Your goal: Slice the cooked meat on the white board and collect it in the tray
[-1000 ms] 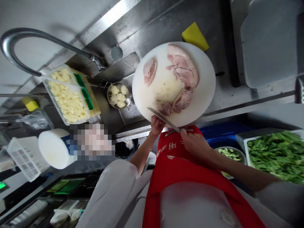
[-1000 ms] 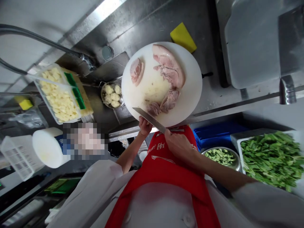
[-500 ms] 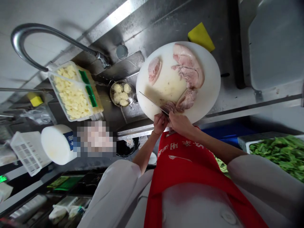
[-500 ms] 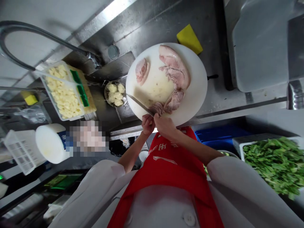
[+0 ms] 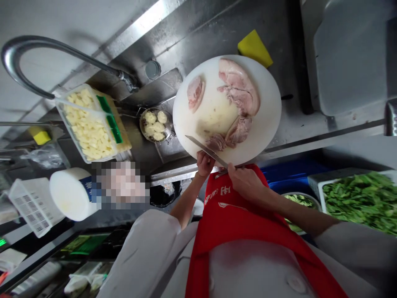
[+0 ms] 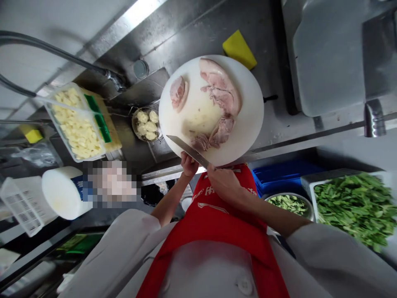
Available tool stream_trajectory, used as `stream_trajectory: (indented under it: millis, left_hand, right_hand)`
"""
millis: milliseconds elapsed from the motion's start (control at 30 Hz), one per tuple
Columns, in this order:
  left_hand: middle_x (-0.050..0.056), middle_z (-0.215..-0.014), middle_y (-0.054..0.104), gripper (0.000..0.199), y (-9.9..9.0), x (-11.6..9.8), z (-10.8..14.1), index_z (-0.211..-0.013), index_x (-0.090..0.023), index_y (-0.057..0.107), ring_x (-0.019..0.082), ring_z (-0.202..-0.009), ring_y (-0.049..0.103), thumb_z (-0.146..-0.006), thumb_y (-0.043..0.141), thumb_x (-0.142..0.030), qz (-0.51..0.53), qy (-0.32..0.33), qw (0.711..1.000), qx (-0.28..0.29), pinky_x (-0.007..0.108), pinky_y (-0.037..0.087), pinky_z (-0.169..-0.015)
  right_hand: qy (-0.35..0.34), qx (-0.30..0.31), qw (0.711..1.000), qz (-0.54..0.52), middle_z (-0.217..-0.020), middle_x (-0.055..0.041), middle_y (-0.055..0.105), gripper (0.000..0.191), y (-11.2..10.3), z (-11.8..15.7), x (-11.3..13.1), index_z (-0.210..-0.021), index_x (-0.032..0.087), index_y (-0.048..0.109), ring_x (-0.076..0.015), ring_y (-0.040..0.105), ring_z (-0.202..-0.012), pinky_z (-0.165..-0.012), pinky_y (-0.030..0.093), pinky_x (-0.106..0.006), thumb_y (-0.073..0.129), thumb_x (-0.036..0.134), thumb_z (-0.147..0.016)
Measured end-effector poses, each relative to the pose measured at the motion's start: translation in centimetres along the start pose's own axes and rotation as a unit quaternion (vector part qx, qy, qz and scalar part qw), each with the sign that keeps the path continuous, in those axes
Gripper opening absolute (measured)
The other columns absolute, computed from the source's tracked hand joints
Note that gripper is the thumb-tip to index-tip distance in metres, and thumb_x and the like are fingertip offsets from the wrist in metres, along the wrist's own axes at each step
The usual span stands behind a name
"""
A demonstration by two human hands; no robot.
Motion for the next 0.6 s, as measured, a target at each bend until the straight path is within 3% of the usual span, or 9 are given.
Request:
stream_trajectory:
  millis: [233, 333, 467, 533, 600]
  left_hand:
    - [0.009, -0.087, 0.061, 0.024, 0.0, -0.2, -0.1, -0.084, -0.018, 0.062, 0.021, -0.090, 0.059, -0.095, 0.052, -0.037, -0.001, -0.003, 1.000, -0.009, 0.039, 0.052, -0.079]
    - [0.009, -0.088, 0.061, 0.023, 0.1, -0.2, -0.2, -0.086, -0.018, 0.062, 0.020, -0.091, 0.059, -0.095, 0.053, -0.037, 0.009, -0.019, 1.000, -0.005, 0.039, 0.053, -0.081]
    - [0.009, -0.092, 0.062, 0.020, 0.0, -0.4, -0.5, -0.093, -0.018, 0.064, 0.019, -0.093, 0.060, -0.097, 0.051, -0.033, 0.019, -0.005, 0.999, -0.027, 0.038, 0.053, -0.083]
    - [0.009, -0.094, 0.062, 0.019, 0.0, -0.5, -0.6, -0.096, -0.018, 0.064, 0.019, -0.094, 0.060, -0.097, 0.050, -0.031, 0.027, 0.002, 0.999, -0.027, 0.038, 0.053, -0.083]
    - [0.009, -0.094, 0.062, 0.019, 0.0, -0.4, -0.5, -0.096, -0.018, 0.064, 0.019, -0.094, 0.059, -0.097, 0.051, -0.031, 0.020, -0.002, 1.000, -0.021, 0.038, 0.053, -0.084]
  right_hand:
    - [0.030, 0.056, 0.998, -0.027, -0.081, -0.0151, 0.072, 0.028, 1.7, 2.4, -1.2, -0.113, 0.012, 0.052, -0.0287, 0.073, -0.080, -0.063, 0.048, -0.031, 0.029, 0.012, -0.097]
    - [0.008, -0.014, 1.000, -0.016, -0.088, -0.0166, 0.072, 0.035, 0.8, -1.3, 0.0, -0.116, 0.009, 0.052, -0.0249, 0.072, -0.087, -0.070, 0.048, -0.027, 0.024, 0.006, -0.095]
    - [-0.015, -0.049, 0.999, -0.012, -0.100, -0.0210, 0.071, 0.030, -1.6, -7.0, 1.0, -0.121, 0.006, 0.047, -0.0264, 0.071, -0.094, -0.074, 0.050, -0.030, 0.030, 0.012, -0.098]
    - [-0.017, -0.064, 0.998, -0.006, -0.102, -0.0205, 0.070, 0.027, -2.2, -7.0, 0.6, -0.121, 0.008, 0.046, -0.0272, 0.070, -0.096, -0.075, 0.050, -0.031, 0.032, 0.016, -0.098]
    - [-0.015, -0.063, 0.998, 0.005, -0.097, -0.0188, 0.071, 0.026, -2.0, -5.3, 0.0, -0.119, 0.010, 0.046, -0.0272, 0.071, -0.093, -0.074, 0.050, -0.031, 0.031, 0.015, -0.098]
Point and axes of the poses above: each hand's wrist, its own z-axis away from the middle knuckle, its own y-axis out of the palm, x = y × z, the point moved 1 cm from there along -z, towards the middle knuckle
